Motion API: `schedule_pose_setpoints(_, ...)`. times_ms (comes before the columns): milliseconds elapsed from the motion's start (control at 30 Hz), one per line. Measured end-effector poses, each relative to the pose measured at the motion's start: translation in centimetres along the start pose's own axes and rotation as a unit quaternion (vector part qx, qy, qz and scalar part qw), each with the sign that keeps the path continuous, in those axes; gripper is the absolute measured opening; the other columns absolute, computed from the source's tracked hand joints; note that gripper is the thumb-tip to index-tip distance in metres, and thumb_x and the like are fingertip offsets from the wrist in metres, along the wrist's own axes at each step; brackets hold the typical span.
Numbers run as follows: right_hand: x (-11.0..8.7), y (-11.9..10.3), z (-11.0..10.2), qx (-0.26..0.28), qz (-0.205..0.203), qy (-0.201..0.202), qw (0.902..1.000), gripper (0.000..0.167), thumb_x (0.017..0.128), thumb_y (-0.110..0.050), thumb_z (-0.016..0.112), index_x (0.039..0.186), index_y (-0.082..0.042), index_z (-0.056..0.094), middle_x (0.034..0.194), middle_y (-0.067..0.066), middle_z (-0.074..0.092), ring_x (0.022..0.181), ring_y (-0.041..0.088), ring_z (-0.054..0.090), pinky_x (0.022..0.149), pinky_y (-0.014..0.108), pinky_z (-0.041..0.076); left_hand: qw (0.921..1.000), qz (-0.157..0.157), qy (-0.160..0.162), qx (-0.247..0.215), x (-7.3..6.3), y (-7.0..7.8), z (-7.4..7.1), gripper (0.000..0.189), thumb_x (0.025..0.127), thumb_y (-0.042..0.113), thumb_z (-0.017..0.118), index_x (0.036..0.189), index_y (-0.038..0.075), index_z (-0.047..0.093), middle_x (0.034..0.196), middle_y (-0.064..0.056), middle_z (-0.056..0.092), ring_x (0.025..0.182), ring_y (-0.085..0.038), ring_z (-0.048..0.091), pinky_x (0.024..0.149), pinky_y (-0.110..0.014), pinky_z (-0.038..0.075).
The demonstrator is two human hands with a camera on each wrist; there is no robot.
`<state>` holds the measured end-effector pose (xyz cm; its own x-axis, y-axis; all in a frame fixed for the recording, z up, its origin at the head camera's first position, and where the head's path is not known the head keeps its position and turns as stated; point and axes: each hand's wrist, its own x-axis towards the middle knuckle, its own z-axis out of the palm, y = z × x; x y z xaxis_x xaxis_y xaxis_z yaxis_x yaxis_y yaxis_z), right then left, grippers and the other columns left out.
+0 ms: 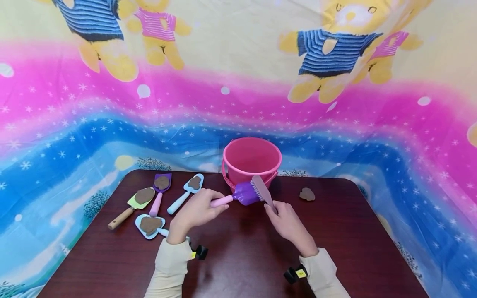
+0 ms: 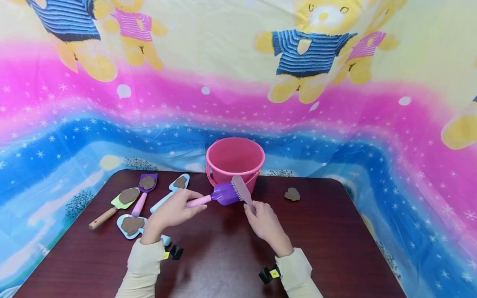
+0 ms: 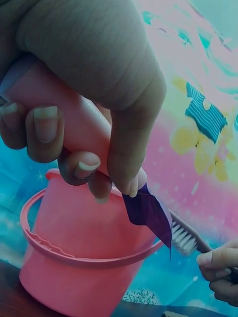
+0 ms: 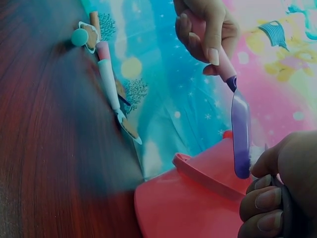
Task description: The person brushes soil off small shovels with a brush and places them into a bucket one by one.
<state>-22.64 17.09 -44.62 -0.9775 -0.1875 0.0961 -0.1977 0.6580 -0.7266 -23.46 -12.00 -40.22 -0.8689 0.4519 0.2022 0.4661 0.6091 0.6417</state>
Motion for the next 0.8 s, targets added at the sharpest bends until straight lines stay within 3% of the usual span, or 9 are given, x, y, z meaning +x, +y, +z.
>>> schedule_pose_setpoints(200, -0.1, 0.0, -0.1, 0.001, 0.006, 0.001, 1.0, 0.029, 0.105, -0.026, 0.056, 0.084, -0.006, 0.06, 0.06, 0.001, 0.044, 0.05, 0.013, 0.039, 0.045, 0.025, 0.032, 1.0, -0.007, -0.001, -0.006, -0.1, 0.0, -0.1, 0.02, 0.093, 0.023, 0.074, 0.11, 0.013, 0.078, 0.079, 0.013, 0.069, 0.069, -0.008, 0.059, 0.068, -0.028, 0.053)
schedule_pose_setpoints(433, -0.4, -0.7, 0.0, 0.01, 0.003, -0.005, 0.9999, 0.027, 0.104, -0.03, 0.059, 0.084, -0.012, 0.06, 0.061, 0.001, 0.044, 0.051, 0.013, 0.04, 0.046, 0.025, 0.034, 0.9999, -0.002, -0.007, -0.011, 0.0, 0.0, 0.1, 0.02, 0.093, 0.021, 0.074, 0.109, 0.011, 0.078, 0.075, 0.009, 0.068, 0.065, -0.008, 0.058, 0.065, -0.028, 0.052)
schedule_pose_setpoints(633, -1.0, -1.7, 0.6, 0.009, -0.017, -0.011, 0.9997, 0.024, 0.104, -0.032, 0.059, 0.086, -0.016, 0.062, 0.059, -0.002, 0.044, 0.049, 0.011, 0.039, 0.046, 0.024, 0.034, 0.9997, -0.002, -0.014, -0.017, 0.2, -0.2, 0.4, 0.018, 0.093, 0.021, 0.074, 0.108, 0.012, 0.079, 0.073, 0.005, 0.069, 0.062, -0.009, 0.058, 0.062, -0.028, 0.053)
schedule_pose_setpoints(800, -1.3, -2.7, 1.5, 0.0, -0.044, -0.019, 0.9988, 0.027, 0.104, -0.033, 0.059, 0.08, -0.018, 0.061, 0.056, -0.005, 0.043, 0.049, 0.008, 0.038, 0.047, 0.023, 0.035, 0.9997, -0.003, -0.017, -0.016, 0.3, -0.4, 0.7, 0.018, 0.092, 0.021, 0.074, 0.108, 0.013, 0.079, 0.065, 0.01, 0.063, 0.055, -0.008, 0.056, 0.06, -0.029, 0.053)
